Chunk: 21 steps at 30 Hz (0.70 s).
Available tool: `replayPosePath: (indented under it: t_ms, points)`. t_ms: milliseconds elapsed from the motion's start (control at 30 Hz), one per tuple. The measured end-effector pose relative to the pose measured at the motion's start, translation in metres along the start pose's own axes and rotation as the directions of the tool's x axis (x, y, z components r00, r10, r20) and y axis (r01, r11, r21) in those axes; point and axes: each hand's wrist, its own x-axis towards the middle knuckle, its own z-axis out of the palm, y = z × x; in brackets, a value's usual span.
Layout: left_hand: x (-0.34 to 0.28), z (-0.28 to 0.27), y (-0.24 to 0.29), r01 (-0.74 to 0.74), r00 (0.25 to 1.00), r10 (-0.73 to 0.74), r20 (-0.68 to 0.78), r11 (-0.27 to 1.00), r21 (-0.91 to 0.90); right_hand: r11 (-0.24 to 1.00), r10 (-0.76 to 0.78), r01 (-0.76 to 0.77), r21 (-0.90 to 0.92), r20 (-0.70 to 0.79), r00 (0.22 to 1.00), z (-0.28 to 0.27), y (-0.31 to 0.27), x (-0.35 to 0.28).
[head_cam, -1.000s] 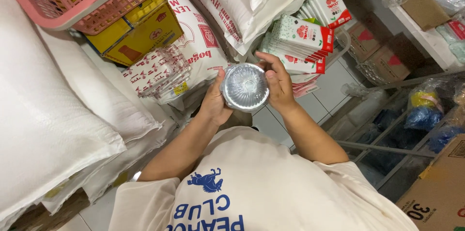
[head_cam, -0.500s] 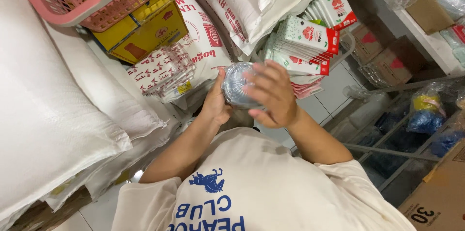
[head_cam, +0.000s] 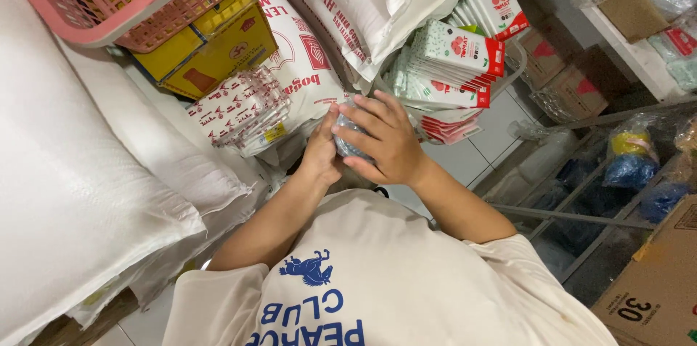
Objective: The person handles several small plastic bowls and stacks of packets by hand in a storage area, moving them between a basket and shelves.
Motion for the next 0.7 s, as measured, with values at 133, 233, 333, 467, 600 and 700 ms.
replayPosePath:
  t_ms: [133, 233, 333, 467, 600, 700]
  points:
    - [0.004, 0.000, 0.004, -0.025, 0.999, 0.024, 0.025, 0.999, 0.027, 0.828, 0.405, -0.343, 0.444, -0.050, 0.913, 0.022, 0.012, -0.009]
    - [0.002, 0.004, 0.008, -0.042, 0.999, 0.040, 0.036, 0.998, 0.047, 0.225, 0.690, -0.425, 0.877, 0.165, 0.705, 0.038, 0.019, -0.025]
    - [0.005, 0.000, 0.007, -0.094, 0.993, 0.086, 0.075, 0.990, 0.106, -0.203, 0.792, -0.275, 0.940, 0.322, 0.519, 0.054, 0.019, -0.038]
    - [0.015, -0.010, -0.003, -0.109, 0.990, 0.090, 0.105, 0.975, 0.191, -0.446, 0.840, -0.147, 0.883, 0.470, 0.270, 0.066, 0.029, -0.048]
    - [0.024, -0.009, -0.015, -0.005, 0.996, -0.016, 0.093, 0.975, 0.221, -0.458, 0.869, -0.048, 0.888, 0.458, 0.186, 0.068, 0.030, -0.071]
    - [0.030, 0.004, -0.024, 0.174, 0.984, -0.176, -0.003, 0.967, 0.188, -0.432, 0.893, 0.008, 0.902, 0.427, 0.141, 0.063, 0.028, -0.084]
